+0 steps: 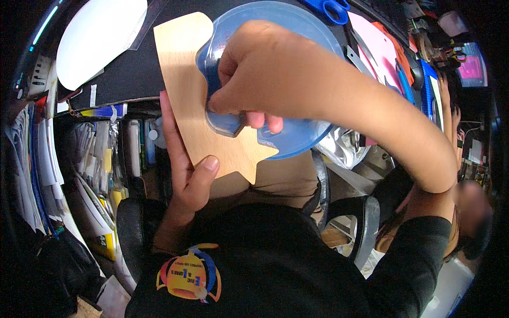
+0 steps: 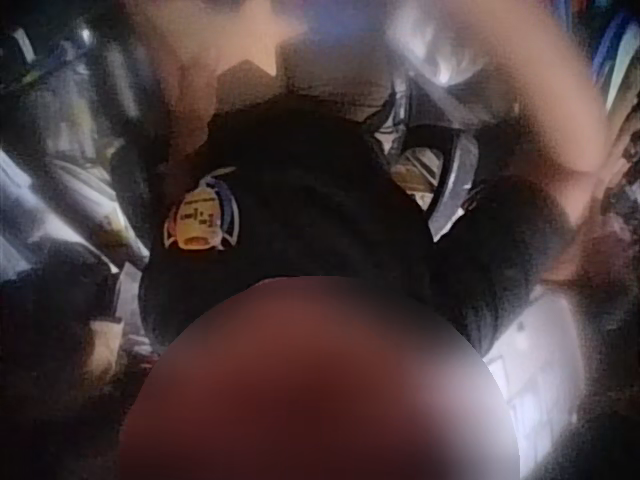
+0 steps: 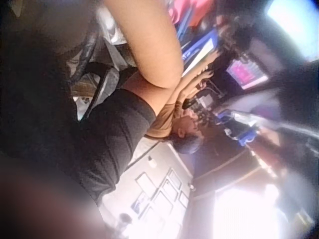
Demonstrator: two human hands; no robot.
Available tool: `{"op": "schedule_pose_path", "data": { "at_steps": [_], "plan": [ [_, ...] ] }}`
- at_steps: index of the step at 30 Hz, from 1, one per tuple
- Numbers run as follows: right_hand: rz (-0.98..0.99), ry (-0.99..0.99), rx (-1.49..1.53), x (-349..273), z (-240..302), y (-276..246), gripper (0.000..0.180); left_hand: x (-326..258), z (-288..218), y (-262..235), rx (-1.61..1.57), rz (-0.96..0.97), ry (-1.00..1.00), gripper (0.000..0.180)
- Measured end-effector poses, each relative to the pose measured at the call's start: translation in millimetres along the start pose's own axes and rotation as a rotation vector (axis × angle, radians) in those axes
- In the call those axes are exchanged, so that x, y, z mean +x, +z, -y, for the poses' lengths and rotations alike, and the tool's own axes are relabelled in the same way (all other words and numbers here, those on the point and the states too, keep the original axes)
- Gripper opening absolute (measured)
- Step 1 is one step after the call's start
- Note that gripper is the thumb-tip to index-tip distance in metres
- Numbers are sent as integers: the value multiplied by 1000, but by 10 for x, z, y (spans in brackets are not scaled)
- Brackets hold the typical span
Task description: The person sands the edges and surfaces of a wooden star-shaped cutout using a sanding block. They rotate the piece to reach different edges and continue sanding throughout the clip.
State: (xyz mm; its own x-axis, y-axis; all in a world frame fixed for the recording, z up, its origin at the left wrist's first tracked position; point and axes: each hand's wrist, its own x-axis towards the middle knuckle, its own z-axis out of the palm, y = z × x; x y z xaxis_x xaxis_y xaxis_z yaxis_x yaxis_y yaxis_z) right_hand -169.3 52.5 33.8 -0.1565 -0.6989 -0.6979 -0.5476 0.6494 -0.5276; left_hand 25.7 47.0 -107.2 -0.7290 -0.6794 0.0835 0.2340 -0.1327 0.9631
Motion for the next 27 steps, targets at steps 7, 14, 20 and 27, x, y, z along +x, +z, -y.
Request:
{"op": "schedule_pose_path", "data": {
  "at_steps": [7,14,20,27],
  "plan": [
    [12,31,61,-6,54,-64,25,-7,-5,13,-96,-1,-34,102],
    [2,-41,-13,19,16,17,24,-11,-16,-2,-47,22,-45,99],
    [-36,-251,-227,58,-57,77,23,-24,-89,28,18,4,-65,97],
    [-85,-501,-538,115,-125,60,24,4,-67,29,33,-8,-26,96]
  ]
}}
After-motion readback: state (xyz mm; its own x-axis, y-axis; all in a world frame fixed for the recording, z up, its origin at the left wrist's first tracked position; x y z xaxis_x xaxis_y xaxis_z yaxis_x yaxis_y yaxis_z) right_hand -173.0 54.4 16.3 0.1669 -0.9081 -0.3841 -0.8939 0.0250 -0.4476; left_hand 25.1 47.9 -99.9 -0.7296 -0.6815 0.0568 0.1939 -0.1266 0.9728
